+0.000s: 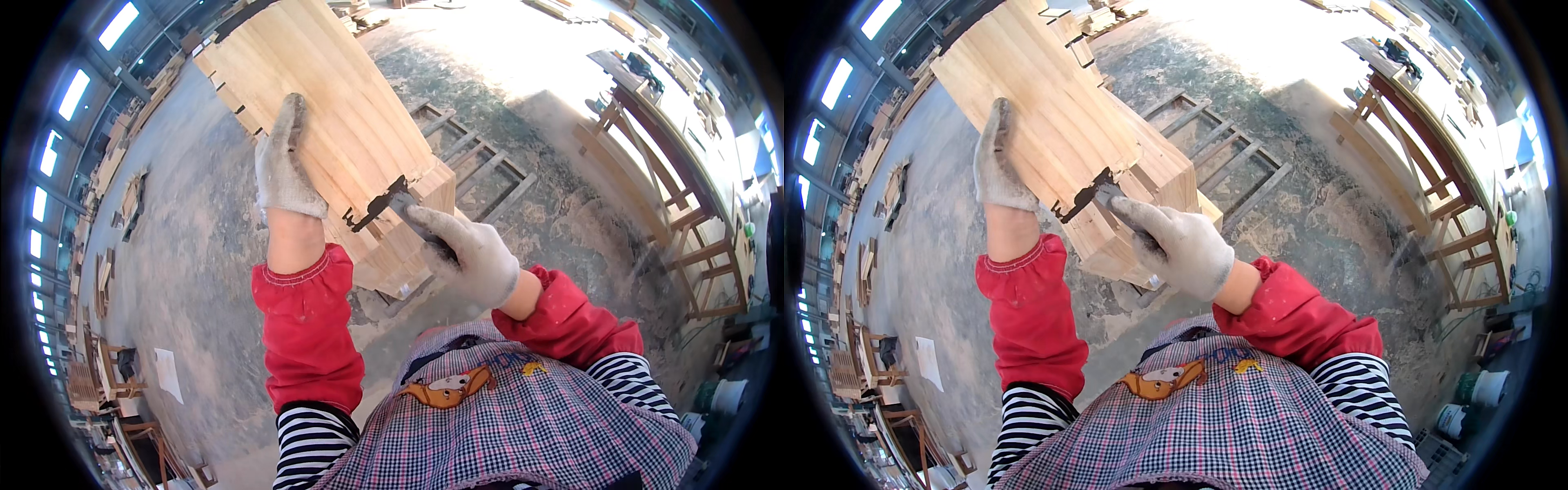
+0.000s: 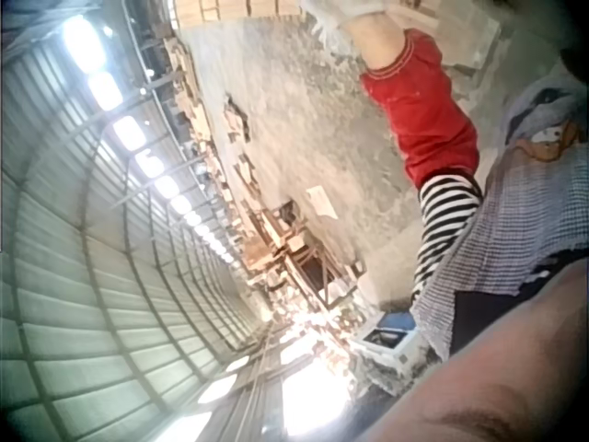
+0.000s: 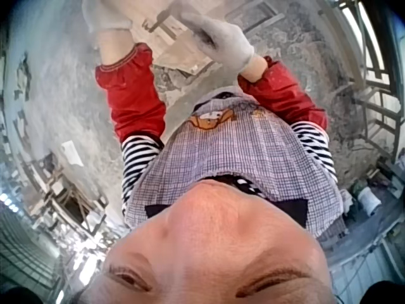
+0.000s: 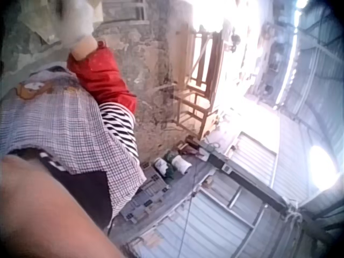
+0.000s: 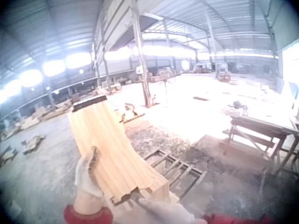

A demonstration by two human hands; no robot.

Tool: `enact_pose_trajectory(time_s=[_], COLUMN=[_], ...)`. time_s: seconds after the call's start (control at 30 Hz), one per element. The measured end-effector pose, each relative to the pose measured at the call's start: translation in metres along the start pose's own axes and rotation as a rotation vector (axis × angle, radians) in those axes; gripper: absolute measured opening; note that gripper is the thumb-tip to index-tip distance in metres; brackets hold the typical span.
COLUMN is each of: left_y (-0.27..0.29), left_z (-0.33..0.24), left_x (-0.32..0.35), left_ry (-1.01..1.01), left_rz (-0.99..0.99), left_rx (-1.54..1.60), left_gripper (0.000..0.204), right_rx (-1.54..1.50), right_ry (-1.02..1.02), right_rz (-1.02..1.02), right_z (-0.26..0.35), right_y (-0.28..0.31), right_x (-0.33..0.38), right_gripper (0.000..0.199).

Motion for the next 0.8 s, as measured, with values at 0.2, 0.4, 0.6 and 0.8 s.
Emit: enact_pose_trajectory(time_s=[0.2,0.4,0.6,0.8], left_y=[-0.002,0.003,0.002,0.001], left_z=[0.001,0.002,0.002,-0.002], left_x=[0.003,-0.003,-0.003,0.003], left_ry=[0.052,0.035,0.008,-0.015], left_rz=[0.082,0.036,0.026,-0.007], left_rx=[0.043,0.035,0.022,0.028], left_gripper=[0.036,0.035,0.035,0.034], right_rx=[-0.028,-0.031,-0.109,-0.026], right_ry=[-0.087,-0.019,-0.068,-0.009], right_rz=[0.026,0.002,0.047,0.167], right_z=[0.004,-0.013,-0.022,-0.009], right_y=[0.015,0.010,0.003,0.006], right_x=[-0.008,0.010,0.004,0.014], right_gripper=[0.041,0.041,0.042,0.045])
Point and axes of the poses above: each hand's wrist, its own x-axis away from the middle knuckle, its own y-axis out of the back of the hand, z = x × y, the point moved 3 cm from there along -x, towards the middle knuckle, and after that the axes turned 11 degrees about y, right-handed, at the moved point
